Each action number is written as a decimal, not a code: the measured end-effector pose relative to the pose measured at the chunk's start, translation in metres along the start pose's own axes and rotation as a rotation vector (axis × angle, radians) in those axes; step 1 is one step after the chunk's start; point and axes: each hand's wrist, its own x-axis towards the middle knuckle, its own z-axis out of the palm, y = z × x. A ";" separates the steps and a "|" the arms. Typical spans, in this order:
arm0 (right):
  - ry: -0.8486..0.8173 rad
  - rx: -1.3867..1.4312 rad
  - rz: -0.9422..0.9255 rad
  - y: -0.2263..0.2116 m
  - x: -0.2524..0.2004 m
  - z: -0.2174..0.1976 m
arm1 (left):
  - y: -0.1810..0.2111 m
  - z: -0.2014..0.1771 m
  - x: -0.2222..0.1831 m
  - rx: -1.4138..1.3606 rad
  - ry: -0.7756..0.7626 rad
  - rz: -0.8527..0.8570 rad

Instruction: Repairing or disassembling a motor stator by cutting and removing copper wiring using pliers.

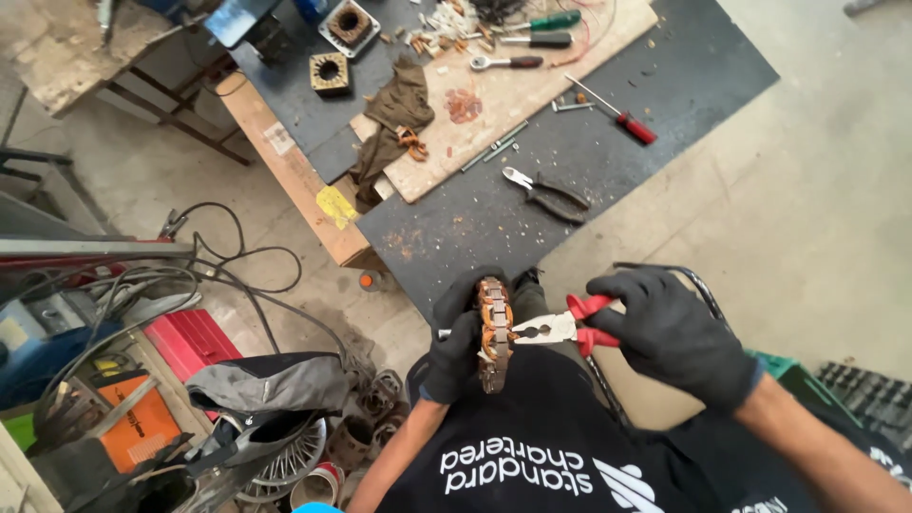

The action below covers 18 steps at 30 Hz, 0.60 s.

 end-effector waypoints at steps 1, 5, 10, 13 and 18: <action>-0.059 0.045 0.092 -0.004 -0.001 -0.002 | 0.002 -0.003 0.005 0.103 -0.008 0.032; -0.568 0.775 0.600 -0.002 -0.044 -0.006 | 0.011 -0.013 0.019 0.480 -0.071 0.105; -0.963 1.290 1.126 -0.008 -0.017 -0.011 | 0.005 -0.022 0.044 0.781 -0.233 0.137; -0.954 1.587 1.100 0.002 -0.002 -0.004 | -0.004 -0.022 0.061 0.853 -0.320 0.189; -0.848 1.794 0.827 0.037 0.005 0.012 | -0.019 -0.021 0.089 0.874 -0.435 0.276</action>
